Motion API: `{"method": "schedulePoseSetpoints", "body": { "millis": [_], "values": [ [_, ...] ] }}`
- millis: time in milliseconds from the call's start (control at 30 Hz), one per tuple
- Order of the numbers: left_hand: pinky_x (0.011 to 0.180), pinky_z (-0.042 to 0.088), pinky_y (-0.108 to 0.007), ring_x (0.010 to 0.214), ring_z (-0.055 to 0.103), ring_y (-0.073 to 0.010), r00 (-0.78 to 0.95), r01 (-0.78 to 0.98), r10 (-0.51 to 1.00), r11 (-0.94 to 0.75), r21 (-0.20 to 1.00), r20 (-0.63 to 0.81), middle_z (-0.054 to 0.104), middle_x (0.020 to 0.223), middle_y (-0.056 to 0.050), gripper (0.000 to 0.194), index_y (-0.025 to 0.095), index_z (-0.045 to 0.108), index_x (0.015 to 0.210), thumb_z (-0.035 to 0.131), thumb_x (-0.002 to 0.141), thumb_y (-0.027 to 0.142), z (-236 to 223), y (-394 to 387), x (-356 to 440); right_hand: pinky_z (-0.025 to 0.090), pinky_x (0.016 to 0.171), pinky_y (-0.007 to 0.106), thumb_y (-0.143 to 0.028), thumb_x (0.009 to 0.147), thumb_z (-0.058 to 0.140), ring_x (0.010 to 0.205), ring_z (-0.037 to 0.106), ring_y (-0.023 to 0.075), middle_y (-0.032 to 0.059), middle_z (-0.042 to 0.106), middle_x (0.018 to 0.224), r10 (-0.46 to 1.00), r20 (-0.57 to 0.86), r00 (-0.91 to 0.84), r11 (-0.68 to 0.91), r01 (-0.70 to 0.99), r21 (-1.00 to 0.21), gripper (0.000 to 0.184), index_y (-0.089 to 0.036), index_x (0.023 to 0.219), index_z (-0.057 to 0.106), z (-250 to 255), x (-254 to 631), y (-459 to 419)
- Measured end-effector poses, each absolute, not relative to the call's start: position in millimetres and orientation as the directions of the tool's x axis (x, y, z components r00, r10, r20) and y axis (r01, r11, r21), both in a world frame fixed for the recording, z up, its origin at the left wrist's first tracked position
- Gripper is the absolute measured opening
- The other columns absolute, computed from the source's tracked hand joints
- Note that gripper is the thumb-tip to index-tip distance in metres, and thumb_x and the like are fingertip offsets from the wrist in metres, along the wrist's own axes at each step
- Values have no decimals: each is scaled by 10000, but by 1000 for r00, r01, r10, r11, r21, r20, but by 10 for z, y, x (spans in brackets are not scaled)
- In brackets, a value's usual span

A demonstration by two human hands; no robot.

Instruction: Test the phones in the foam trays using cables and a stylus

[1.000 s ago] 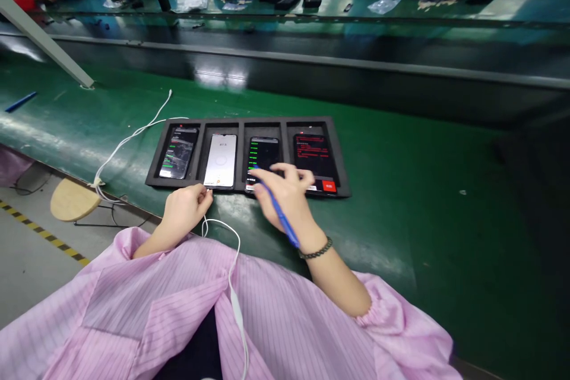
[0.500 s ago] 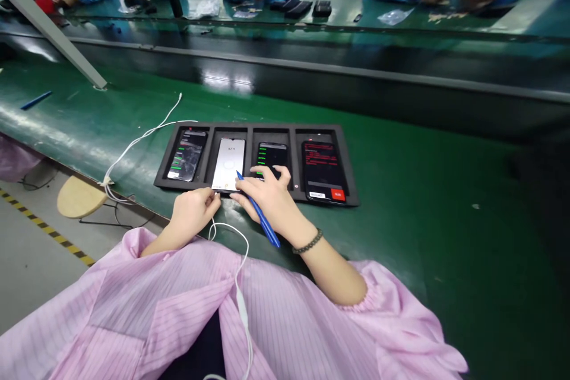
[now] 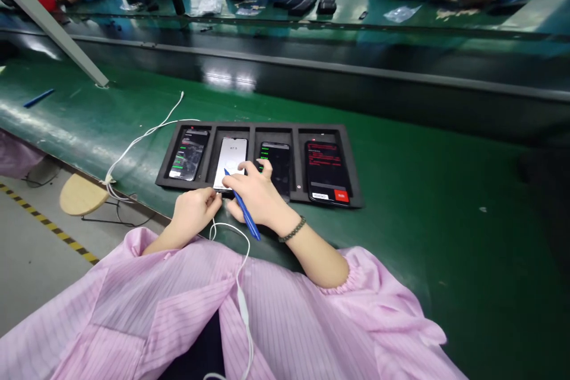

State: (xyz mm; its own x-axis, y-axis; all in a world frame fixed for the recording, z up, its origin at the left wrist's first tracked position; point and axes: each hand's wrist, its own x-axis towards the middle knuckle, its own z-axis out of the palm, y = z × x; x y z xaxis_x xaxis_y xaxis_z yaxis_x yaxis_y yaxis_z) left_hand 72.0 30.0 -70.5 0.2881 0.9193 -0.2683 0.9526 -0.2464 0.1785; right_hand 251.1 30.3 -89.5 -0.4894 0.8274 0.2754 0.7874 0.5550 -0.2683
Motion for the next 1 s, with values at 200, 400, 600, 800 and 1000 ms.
{"method": "schedulePoseSetpoints", "body": {
  "millis": [200,400,600,800,1000],
  "values": [
    [695,410,-314,860,718,-249,290,936,931,-228,268,-221,768,903,-99,327,160,725,883,457,1004,303,-768,308,682,146,1029,469,-314,1000,626,1182,517,291,-14,750,1125,776,527,-345,481,865,-142,105,-263,1030,713,-1117,2668,83],
    [589,356,-268,552,485,-145,394,692,813,44,720,-428,538,574,8,358,170,625,741,370,970,273,-910,321,594,148,1020,453,-370,1017,664,1159,521,284,-11,760,1050,740,613,-278,414,906,-89,123,-281,984,741,-1253,2672,107],
    [602,337,-285,561,470,-143,688,671,593,-301,677,-419,570,596,-9,447,186,570,613,503,972,444,-721,254,414,156,1022,453,-261,1026,631,1120,548,257,-17,761,961,716,614,-333,478,875,-82,124,-289,994,747,-1246,2647,105],
    [914,454,-372,999,631,-252,518,678,832,-541,497,199,733,1025,-104,405,162,676,1131,453,1019,481,-570,519,401,169,1028,471,-376,1030,614,1161,540,289,10,757,1078,722,638,-267,413,906,-88,172,-263,984,736,-1111,2714,61],
    [1166,258,-568,1488,358,-333,546,767,835,-529,363,65,486,1560,-183,602,163,385,1528,455,1014,469,-698,868,638,204,1019,522,-473,1000,552,1179,542,359,98,738,1058,807,586,-72,210,962,-172,299,-219,1012,709,-1082,3122,57]
  ]
}}
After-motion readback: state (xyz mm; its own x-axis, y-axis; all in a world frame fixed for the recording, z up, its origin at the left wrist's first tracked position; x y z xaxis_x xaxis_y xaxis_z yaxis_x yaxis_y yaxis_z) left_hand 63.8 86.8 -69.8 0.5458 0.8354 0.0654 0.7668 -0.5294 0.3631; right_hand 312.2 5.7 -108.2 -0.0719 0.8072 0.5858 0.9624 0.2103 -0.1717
